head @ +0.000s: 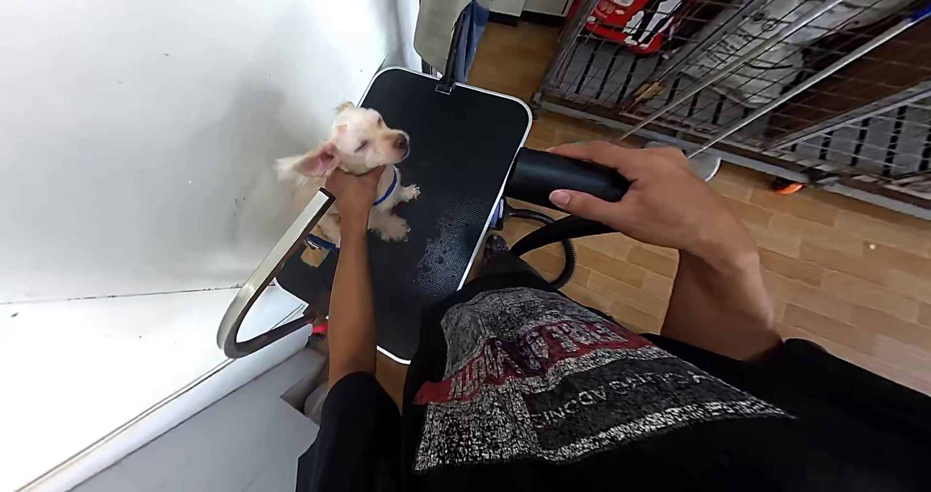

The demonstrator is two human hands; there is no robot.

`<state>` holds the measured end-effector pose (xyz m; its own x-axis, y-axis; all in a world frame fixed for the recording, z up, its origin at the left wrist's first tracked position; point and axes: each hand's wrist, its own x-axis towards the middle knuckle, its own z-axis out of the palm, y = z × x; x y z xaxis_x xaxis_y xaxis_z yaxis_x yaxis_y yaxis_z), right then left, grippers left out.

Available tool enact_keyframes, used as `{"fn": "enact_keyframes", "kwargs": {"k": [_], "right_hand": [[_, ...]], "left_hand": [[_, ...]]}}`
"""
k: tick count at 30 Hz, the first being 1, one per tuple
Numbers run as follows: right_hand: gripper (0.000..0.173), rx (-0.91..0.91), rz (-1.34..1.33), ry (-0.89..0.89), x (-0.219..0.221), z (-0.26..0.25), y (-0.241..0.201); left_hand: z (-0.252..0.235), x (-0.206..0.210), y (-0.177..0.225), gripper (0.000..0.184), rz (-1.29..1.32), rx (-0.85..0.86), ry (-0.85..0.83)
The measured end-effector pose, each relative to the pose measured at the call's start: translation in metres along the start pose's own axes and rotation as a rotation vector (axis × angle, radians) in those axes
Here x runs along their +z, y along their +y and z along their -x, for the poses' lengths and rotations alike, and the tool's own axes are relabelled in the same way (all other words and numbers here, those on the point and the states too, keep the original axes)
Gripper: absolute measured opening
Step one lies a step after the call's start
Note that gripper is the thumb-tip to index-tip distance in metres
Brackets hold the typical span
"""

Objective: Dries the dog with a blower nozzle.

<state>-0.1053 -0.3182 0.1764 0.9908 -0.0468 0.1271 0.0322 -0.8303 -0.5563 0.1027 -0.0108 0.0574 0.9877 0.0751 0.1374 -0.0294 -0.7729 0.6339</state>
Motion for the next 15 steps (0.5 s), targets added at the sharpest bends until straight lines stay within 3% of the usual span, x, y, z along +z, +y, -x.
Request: {"fn": "enact_keyframes", "kwargs": {"k": [3, 7, 11, 15], "right_hand": [[0.067, 0.069, 0.038, -0.002, 0.007, 0.001, 0.0], [0.066, 0.213, 0.089, -0.071, 0.015, -0.003, 0.011], [0.065, 0.335, 0.068, -0.068, 0.029, 0.003, 0.02], [0.066, 0.313, 0.007, -0.034, 0.034, -0.006, 0.012]], "left_hand": [[-0.014, 0.028, -0.012, 0.084, -0.076, 0.076, -0.053], [-0.036, 0.06, -0.006, 0.092, -0.023, 0.115, 0.033], [-0.053, 0.067, -0.007, 0.091, 0.126, 0.147, 0.095], [-0.068, 0.061, 0.001, 0.097, 0.007, 0.09, 0.047]]}}
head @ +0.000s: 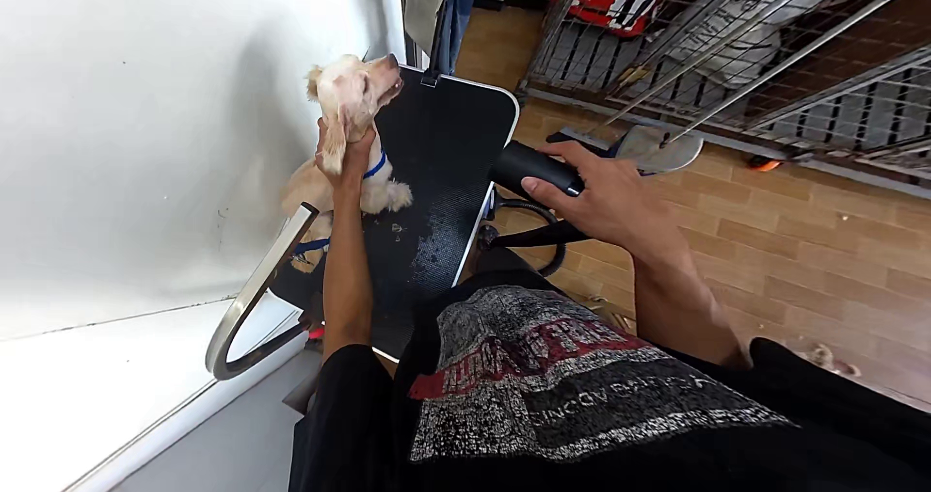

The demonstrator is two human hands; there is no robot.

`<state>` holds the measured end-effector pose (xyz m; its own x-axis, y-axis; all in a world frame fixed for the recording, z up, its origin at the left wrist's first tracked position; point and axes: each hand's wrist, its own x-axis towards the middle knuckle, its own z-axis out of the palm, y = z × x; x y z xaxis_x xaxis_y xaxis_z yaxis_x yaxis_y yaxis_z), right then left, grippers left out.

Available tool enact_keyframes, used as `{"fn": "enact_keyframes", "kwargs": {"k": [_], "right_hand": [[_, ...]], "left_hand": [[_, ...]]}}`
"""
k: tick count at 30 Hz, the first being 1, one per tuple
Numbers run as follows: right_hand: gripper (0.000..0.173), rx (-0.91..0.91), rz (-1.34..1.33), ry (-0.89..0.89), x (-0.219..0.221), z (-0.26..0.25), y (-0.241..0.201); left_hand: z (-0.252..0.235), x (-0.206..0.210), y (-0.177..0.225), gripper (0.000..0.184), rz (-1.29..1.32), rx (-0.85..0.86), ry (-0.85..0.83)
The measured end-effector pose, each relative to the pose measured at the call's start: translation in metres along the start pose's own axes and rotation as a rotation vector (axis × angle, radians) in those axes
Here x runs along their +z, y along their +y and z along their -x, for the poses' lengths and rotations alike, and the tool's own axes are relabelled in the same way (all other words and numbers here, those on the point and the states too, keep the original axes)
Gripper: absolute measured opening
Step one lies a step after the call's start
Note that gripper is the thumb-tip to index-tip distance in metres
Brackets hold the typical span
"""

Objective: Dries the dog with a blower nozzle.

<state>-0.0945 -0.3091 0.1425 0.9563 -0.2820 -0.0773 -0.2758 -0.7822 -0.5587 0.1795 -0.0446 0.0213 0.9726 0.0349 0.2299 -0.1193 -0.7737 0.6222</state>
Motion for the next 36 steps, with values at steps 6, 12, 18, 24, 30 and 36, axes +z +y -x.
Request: {"fn": "enact_keyframes", "kwargs": {"k": [6, 12, 18, 24, 30, 36], "right_hand": [[0.063, -0.073, -0.118, 0.063, 0.012, -0.008, -0.023], [0.062, -0.085, -0.101, 0.068, 0.016, -0.01, -0.021], [0.066, -0.089, -0.051, 0.17, 0.003, -0.003, -0.021], [0.067, -0.117, -0.004, 0.09, -0.001, 0.002, -0.012], [0.068, -0.092, 0.022, -0.058, 0.005, 0.01, -0.003], [0.06, -0.141, 0.03, -0.311, 0.018, 0.02, 0.014]], "left_hand": [[0.02, -0.003, 0.003, 0.082, 0.003, 0.068, 0.163], [0.027, -0.002, -0.008, 0.075, 0.164, 0.108, 0.224], [0.03, -0.004, -0.009, 0.08, 0.073, 0.135, 0.175], [0.036, -0.004, -0.014, 0.087, 0.102, 0.18, 0.122], [0.081, -0.012, -0.042, 0.035, -0.154, 0.666, -0.251], [0.117, -0.052, -0.1, 0.034, 0.035, 0.821, -0.345]]}}
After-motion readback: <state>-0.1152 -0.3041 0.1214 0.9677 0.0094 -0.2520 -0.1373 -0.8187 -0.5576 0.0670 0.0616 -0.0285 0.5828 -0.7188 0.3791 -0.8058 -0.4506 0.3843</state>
